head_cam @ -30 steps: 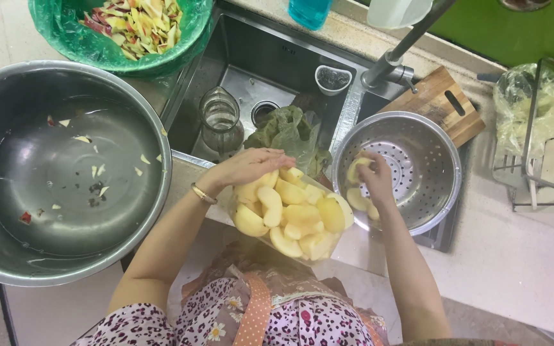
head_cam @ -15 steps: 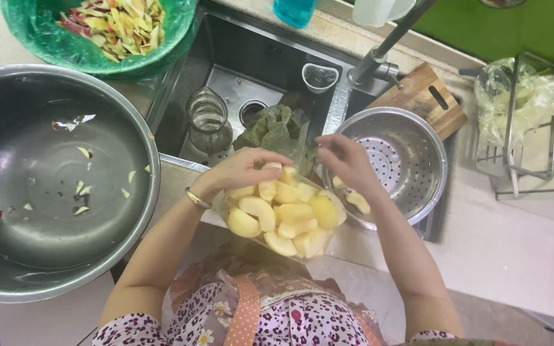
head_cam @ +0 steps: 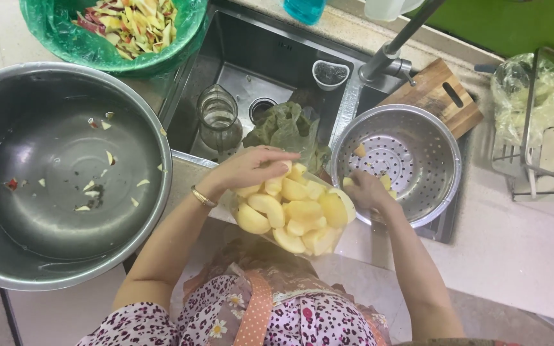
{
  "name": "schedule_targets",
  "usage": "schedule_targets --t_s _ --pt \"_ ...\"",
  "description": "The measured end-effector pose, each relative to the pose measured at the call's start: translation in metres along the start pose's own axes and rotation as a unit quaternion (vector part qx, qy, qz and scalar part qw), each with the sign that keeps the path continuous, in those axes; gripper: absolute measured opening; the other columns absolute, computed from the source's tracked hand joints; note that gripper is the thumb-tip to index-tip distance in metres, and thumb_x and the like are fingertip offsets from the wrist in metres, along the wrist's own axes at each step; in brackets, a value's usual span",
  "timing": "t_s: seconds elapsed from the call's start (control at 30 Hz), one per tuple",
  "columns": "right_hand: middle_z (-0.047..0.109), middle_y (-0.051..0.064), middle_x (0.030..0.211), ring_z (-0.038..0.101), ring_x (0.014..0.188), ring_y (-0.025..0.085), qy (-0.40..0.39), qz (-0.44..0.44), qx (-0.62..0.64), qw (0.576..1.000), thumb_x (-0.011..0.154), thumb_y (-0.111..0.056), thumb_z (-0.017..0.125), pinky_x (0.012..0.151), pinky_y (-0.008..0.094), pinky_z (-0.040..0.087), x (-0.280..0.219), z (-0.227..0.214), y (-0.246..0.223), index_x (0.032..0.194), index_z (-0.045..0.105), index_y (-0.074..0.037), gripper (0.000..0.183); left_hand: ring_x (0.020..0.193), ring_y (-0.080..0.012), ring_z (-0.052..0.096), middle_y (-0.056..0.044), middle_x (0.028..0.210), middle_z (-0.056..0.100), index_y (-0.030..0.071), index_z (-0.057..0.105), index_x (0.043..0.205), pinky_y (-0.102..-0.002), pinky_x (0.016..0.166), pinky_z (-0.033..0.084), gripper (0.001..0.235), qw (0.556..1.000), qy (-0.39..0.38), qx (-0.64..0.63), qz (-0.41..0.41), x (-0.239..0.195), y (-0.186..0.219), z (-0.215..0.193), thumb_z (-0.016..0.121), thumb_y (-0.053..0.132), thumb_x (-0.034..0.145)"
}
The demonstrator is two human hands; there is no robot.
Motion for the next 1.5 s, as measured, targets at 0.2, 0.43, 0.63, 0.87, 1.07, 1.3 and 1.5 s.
schedule_targets --t_s 0.2,0.43,0.63,0.87,1.07,1.3,1.5 --pt "0.070 0.018 0.115 0.067 0.107 0.027 -0.013 -0.004 0.125 0.992 0.079 -0.038 0.075 0.093 0.040 0.053 0.019 0.015 0.031 0.124 0.063 -0.002 0.059 0.132 -0.0268 0.061 -0.011 0.148 0.058 0.017 0.062 0.141 -0.038 0.109 0.047 0.050 0.998 0.048 -0.031 0.011 -0.012 0.005 -0.010 0.064 0.038 0.095" --pt "0.067 0.010 0.119 0.065 0.109 0.023 -0.088 0.114 0.244 0.959 0.082 -0.035 0.071 0.088 0.040 0.056 -0.004 -0.006 -0.003 0.129 0.060 -0.008 0.055 0.140 -0.0260 0.051 -0.008 0.148 0.063 0.018 0.064 0.142 -0.037 0.115 0.041 0.045 0.999 0.036 -0.025 0.019 -0.022 -0.004 0.004 0.062 0.034 0.099" --pt "0.070 0.006 0.119 0.065 0.109 0.017 0.017 0.103 0.324 0.940 0.094 -0.028 0.058 0.090 0.030 0.052 -0.016 -0.034 -0.013 0.135 0.066 -0.010 0.045 0.135 -0.0251 0.057 -0.010 0.144 0.064 0.015 0.063 0.140 -0.037 0.113 0.044 0.047 0.996 0.064 -0.052 0.016 -0.023 0.005 -0.004 0.063 0.034 0.097" --pt "0.055 0.011 0.132 0.057 0.123 0.023 0.092 -0.320 0.252 0.909 0.091 -0.008 0.069 0.105 0.033 0.048 -0.103 -0.107 -0.189 0.147 0.057 -0.004 0.057 0.138 -0.0268 0.059 -0.012 0.148 0.063 0.012 0.063 0.142 -0.041 0.116 0.043 0.046 0.994 0.073 -0.032 0.080 -0.017 0.007 -0.004 0.058 0.035 0.103" --pt "0.062 0.014 0.133 0.060 0.125 0.030 0.085 -0.411 0.134 0.898 0.090 -0.017 0.076 0.104 0.039 0.050 -0.103 -0.090 -0.213 0.135 0.063 -0.006 0.048 0.139 -0.0300 0.054 -0.012 0.148 0.060 0.015 0.064 0.140 -0.044 0.116 0.038 0.050 0.991 0.042 0.051 0.112 -0.017 0.031 0.001 0.062 0.043 0.098" --pt "0.069 0.021 0.115 0.069 0.108 0.034 0.140 -0.059 0.050 0.987 0.091 -0.034 0.070 0.096 0.045 0.053 -0.058 -0.082 -0.057 0.132 0.067 -0.009 0.048 0.143 -0.0306 0.048 -0.010 0.157 0.053 0.027 0.068 0.135 -0.046 0.114 0.031 0.044 0.984 0.013 0.157 0.080 -0.020 0.036 0.003 0.063 0.046 0.096" --pt "0.054 0.034 0.128 0.057 0.118 0.046 0.041 0.060 -0.083 0.994 0.085 -0.044 0.078 0.101 0.047 0.046 -0.038 0.002 0.041 0.137 0.064 -0.019 0.059 0.139 -0.0368 0.047 -0.014 0.153 0.049 0.016 0.054 0.150 -0.049 0.115 0.032 0.074 0.990 0.020 0.125 0.058 -0.011 0.045 -0.005 0.071 0.049 0.087"
Point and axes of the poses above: each hand's wrist, its own x-axis towards the middle knuckle, its own z-axis out of the palm, y = z × x, the point moved 1 cm from there along x, towards the middle knuckle
